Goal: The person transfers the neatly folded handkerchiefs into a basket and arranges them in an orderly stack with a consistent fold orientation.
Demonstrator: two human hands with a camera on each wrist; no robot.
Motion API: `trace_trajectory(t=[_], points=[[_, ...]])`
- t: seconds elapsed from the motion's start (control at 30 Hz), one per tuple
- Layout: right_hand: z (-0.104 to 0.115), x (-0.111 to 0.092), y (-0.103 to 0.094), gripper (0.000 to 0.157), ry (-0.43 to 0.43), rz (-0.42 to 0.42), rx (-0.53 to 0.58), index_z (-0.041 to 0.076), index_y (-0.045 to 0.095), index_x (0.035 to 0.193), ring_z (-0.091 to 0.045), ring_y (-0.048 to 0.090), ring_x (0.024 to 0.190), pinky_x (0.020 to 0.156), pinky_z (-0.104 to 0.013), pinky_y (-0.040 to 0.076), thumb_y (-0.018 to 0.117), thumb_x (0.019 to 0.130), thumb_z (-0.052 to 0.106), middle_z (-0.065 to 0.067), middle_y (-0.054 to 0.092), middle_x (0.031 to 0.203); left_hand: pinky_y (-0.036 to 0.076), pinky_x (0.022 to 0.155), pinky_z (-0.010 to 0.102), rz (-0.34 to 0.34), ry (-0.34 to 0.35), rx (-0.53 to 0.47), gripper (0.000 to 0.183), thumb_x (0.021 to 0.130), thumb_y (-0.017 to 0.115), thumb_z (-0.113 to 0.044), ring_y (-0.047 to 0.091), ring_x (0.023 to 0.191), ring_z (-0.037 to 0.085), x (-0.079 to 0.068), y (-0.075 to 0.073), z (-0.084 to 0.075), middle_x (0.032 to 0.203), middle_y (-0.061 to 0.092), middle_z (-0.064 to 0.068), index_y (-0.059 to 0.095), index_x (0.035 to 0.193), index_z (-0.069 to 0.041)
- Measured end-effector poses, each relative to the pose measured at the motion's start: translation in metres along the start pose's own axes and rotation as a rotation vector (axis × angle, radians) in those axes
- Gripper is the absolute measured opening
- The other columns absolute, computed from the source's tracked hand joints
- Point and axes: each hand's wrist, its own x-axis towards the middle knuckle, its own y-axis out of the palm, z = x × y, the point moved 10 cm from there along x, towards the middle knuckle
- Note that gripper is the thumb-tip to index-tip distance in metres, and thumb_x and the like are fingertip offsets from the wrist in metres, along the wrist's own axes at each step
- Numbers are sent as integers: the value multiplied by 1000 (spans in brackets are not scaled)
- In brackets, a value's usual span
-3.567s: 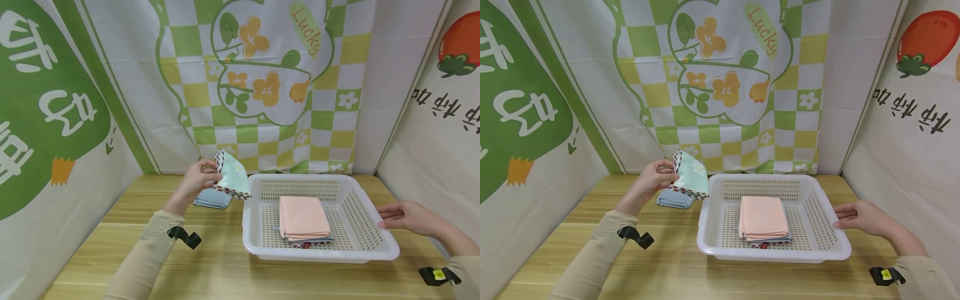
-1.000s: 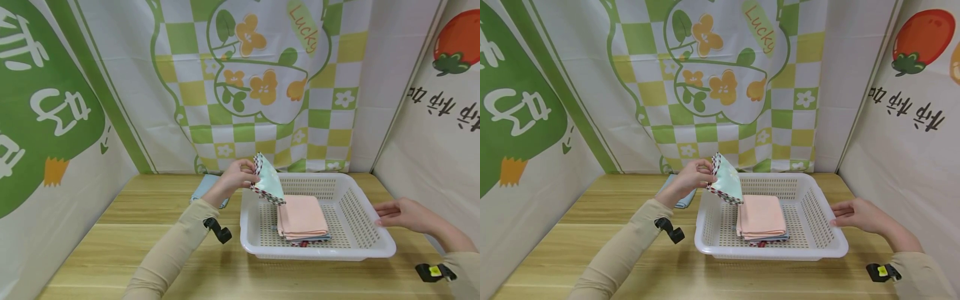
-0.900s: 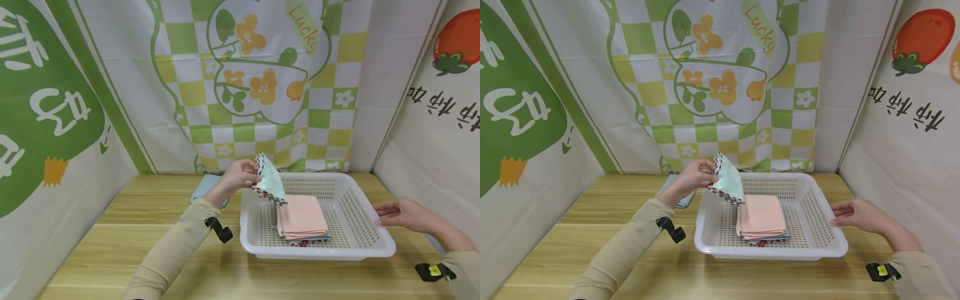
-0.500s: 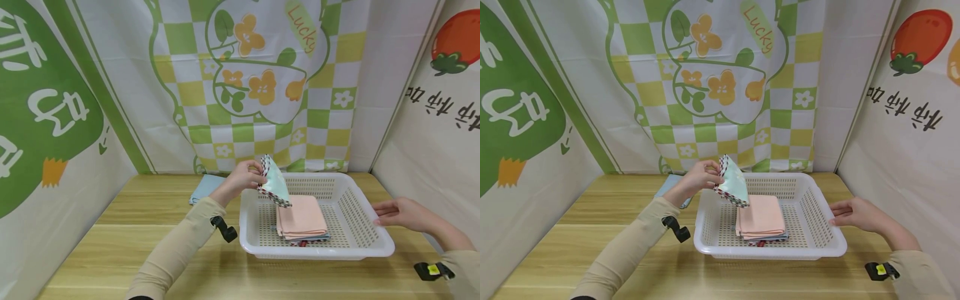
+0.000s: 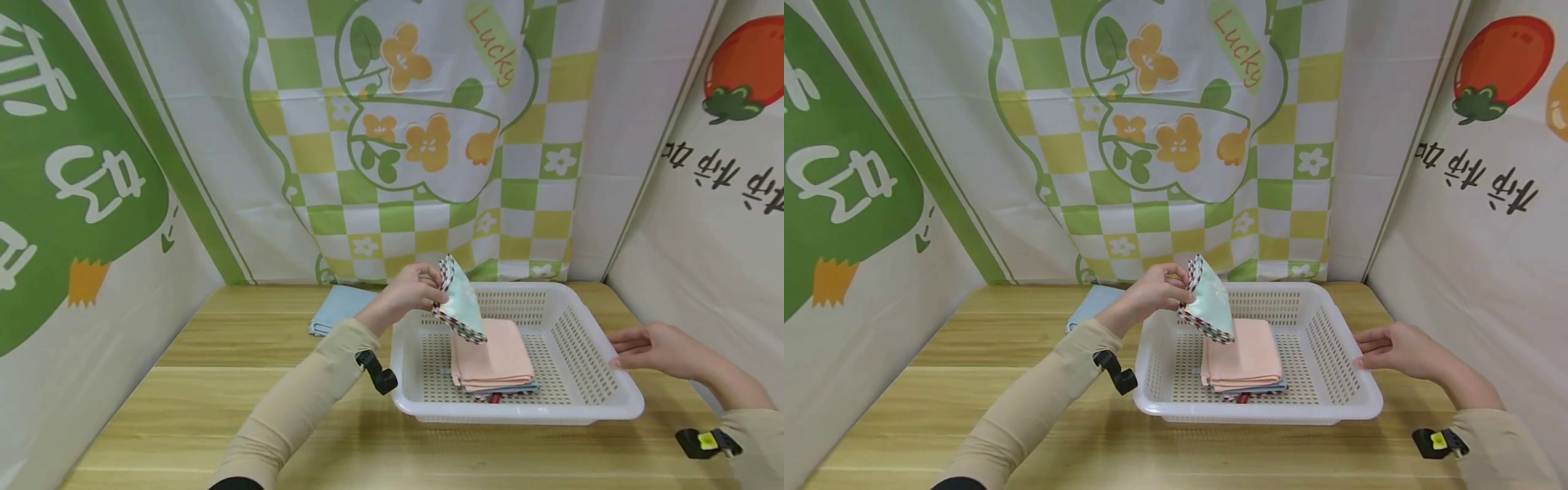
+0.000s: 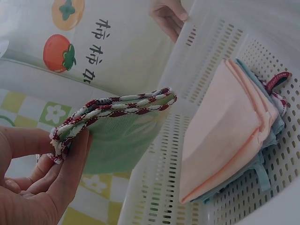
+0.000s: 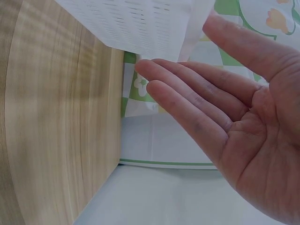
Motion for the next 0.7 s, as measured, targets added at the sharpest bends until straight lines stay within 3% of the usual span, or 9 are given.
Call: trace_trajectory(t=[0.5,0.7], points=[[-2,1,-1,56,-4,-23,-51,-16,53,123,-2,67,85,71,-20,54,68,88,24,-24,66,111,54,72,39,35,-12,37,22,79,68,6,55,68,14,11,17,4,76,54,2,51,87,-6],[-2,1,-1,56,-2,-19,-35,-17,52,123,-1,67,85,71,-20,54,68,88,24,-25,65,112,55,71,37,52,-18,34,22,80,68,6,55,69,15,14,26,7,78,53,3,51,88,-5]])
